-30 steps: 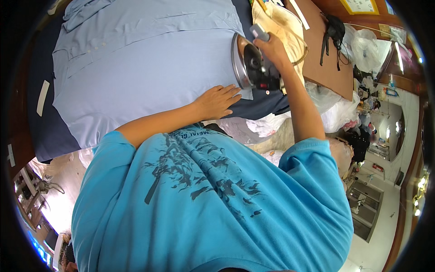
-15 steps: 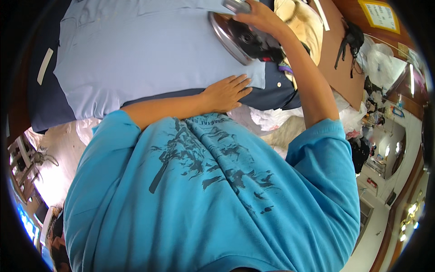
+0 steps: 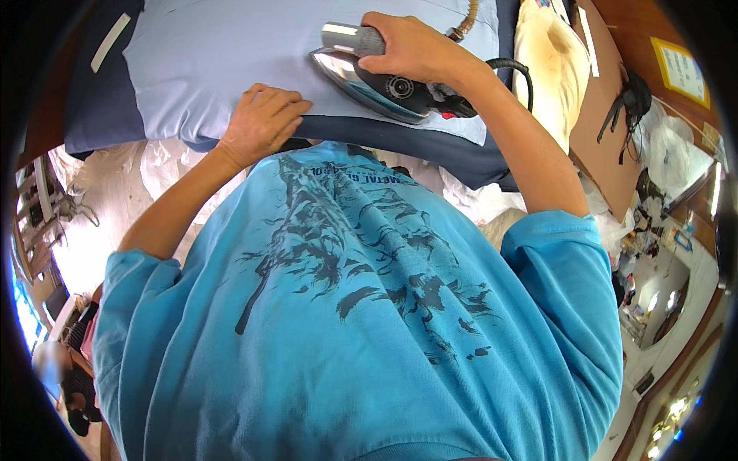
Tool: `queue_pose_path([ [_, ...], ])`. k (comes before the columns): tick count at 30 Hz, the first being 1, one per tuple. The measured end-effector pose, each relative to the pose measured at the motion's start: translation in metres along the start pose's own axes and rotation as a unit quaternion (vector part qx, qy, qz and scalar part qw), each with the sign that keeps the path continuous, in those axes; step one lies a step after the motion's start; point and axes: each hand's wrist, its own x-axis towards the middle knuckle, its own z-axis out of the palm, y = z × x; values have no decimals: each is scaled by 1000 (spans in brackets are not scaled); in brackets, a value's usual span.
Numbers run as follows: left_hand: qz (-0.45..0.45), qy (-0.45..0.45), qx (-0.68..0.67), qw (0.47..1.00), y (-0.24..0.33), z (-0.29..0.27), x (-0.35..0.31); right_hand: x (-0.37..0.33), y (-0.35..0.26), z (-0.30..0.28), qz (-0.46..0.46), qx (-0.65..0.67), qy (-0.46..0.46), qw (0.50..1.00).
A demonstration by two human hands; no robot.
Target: The person irons a blue shirt on a table, folds it, places it into a large plastic bag, and then lays out a beige garment to begin ironing it.
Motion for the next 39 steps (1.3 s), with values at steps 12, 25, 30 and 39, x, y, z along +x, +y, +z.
queue_pose_path([
  [12,67,-219,42,972,20,38,29,54,13,-47,0,4,14,1000],
  [25,-163,-31,89,982,-22,-16,-58,-9,-37,1,14,14,-139,990],
  [30,-196,21,134,971,-33,-32,-81,-9,-39,0,57,25,-109,992],
  [39,-183,51,106,976,-32,-31,-88,46,-108,40,-5,16,-89,996],
])
